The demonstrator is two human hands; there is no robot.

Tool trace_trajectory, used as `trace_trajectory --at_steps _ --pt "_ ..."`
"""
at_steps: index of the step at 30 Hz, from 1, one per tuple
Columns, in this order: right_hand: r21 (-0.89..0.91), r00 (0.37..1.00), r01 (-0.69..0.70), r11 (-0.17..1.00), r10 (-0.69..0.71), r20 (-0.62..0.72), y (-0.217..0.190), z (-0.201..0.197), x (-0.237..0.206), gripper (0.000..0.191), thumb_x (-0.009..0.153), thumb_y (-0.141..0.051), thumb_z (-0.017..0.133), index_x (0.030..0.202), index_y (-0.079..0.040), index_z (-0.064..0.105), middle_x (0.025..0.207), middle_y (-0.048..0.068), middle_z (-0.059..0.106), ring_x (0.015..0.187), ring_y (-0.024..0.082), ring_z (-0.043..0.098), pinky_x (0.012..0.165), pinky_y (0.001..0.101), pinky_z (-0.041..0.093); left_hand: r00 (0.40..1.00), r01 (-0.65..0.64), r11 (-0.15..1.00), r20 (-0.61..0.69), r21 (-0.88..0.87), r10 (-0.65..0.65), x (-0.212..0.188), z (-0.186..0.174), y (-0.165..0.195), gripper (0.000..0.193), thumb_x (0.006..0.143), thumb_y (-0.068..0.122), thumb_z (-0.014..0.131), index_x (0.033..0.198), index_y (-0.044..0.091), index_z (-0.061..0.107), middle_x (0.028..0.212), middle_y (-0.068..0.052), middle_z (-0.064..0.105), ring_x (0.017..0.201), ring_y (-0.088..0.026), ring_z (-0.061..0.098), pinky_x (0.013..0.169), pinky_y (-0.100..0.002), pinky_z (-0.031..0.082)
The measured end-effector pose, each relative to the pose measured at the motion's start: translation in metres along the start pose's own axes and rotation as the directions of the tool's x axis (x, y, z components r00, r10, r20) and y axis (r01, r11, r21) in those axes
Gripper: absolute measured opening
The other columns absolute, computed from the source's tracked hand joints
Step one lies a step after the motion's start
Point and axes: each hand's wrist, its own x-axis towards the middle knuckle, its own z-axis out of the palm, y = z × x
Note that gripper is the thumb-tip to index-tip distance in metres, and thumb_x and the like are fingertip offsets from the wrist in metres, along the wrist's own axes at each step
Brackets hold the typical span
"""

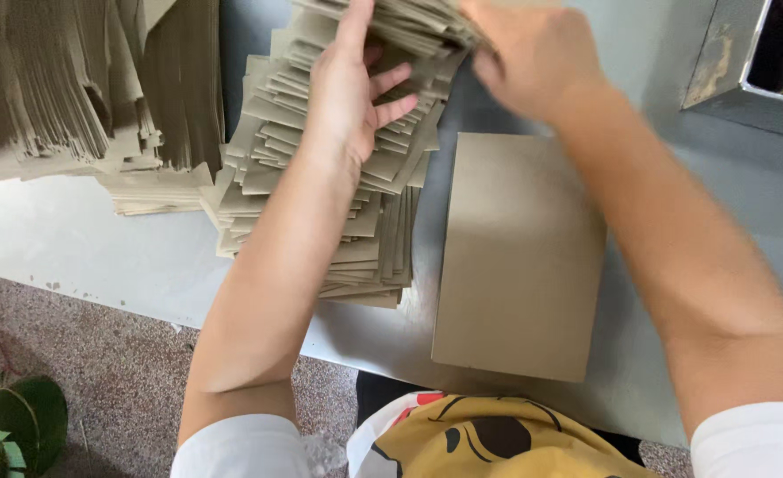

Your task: The person folds kraft paper sheets in half at a workbench, aligning the edges and pressing the crease flat by hand, then places each folded sheet onto a growing stack. At the end they square up the stack of folded sheets and set it beside the pile of unfolded sheets.

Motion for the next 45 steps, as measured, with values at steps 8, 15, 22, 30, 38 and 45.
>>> trace_trajectory --at_steps 8,15,22,30,38,45 --pt "0.051 0.995 0.096 0.994 -0.098 0.036 -0.057 -0.005 -0.037 0.073 0.085 -0.043 0.077 0.141 -0.002 0.054 0.129 0.018 0.069 0.113 0.033 0.067 0.102 0.0495 0.048 0.98 -0.199 0.98 -0.028 0.007 0.199 -0.004 0.004 -0.006 0.059 0.08 0.021 0.076 0.13 -0.003 0.053 0.115 -0.017 0.072 0.103 -0.028 0.074 0.091 -0.045 0.062" --pt "0.752 0.938 -0.228 0.618 0.347 -0.002 -0.024 -0.087 -0.104 0.077 0.094 -0.032 0.088 0.149 -0.004 0.042 0.144 0.019 0.052 0.133 0.029 0.054 0.114 0.0445 0.044 0.79 -0.419 0.906 0.513 0.052 0.336 -0.116 -0.037 -0.028 0.062 0.103 0.017 0.074 0.152 0.008 0.038 0.148 -0.017 0.057 0.136 -0.03 0.062 0.116 -0.04 0.055" --pt "0.969 0.888 -0.217 0.117 0.436 0.147 -0.045 -0.072 -0.196 0.091 0.084 -0.02 0.085 0.158 -0.01 0.033 0.154 0.01 0.049 0.143 0.02 0.054 0.123 0.0393 0.049 0.419 -0.868 0.459 0.772 0.188 0.477 -0.158 -0.035 -0.062 0.145 0.055 0.04 0.098 0.165 0.016 0.007 0.167 -0.029 0.018 0.158 -0.039 0.025 0.132 -0.055 0.027" --pt "0.954 0.79 -0.264 0.143 0.599 0.129 -0.076 -0.022 -0.253 0.059 0.099 -0.006 0.083 0.146 0.003 0.049 0.141 0.014 0.06 0.133 0.024 0.057 0.119 0.0424 0.045 0.384 -0.875 0.479 0.497 -0.074 0.778 -0.186 0.003 -0.134 0.15 0.06 0.048 0.092 0.164 0.018 -0.011 0.166 -0.024 0.027 0.151 -0.033 0.039 0.128 -0.049 0.03" --pt "0.97 0.869 -0.194 0.144 0.485 0.101 -0.082 -0.047 -0.226 0.113 0.072 -0.03 0.096 0.159 -0.005 0.029 0.158 0.01 0.046 0.149 0.023 0.043 0.124 0.0435 0.037 0.478 -0.814 0.573 0.671 0.096 0.567 -0.194 -0.001 -0.098 0.159 0.07 0.033 0.098 0.165 0.022 -0.029 0.165 -0.03 0.025 0.155 -0.039 0.03 0.131 -0.051 0.025" --pt "0.986 0.896 -0.043 0.16 0.443 -0.033 -0.094 -0.034 -0.253 0.1 0.066 -0.025 0.097 0.151 -0.003 0.048 0.146 0.012 0.059 0.131 0.023 0.056 0.117 0.0423 0.046 0.336 -0.926 0.366 0.646 0.093 0.686 -0.195 -0.013 -0.108 0.158 0.068 0.032 0.099 0.163 0.027 -0.028 0.165 -0.026 0.021 0.152 -0.036 0.032 0.127 -0.045 0.033"
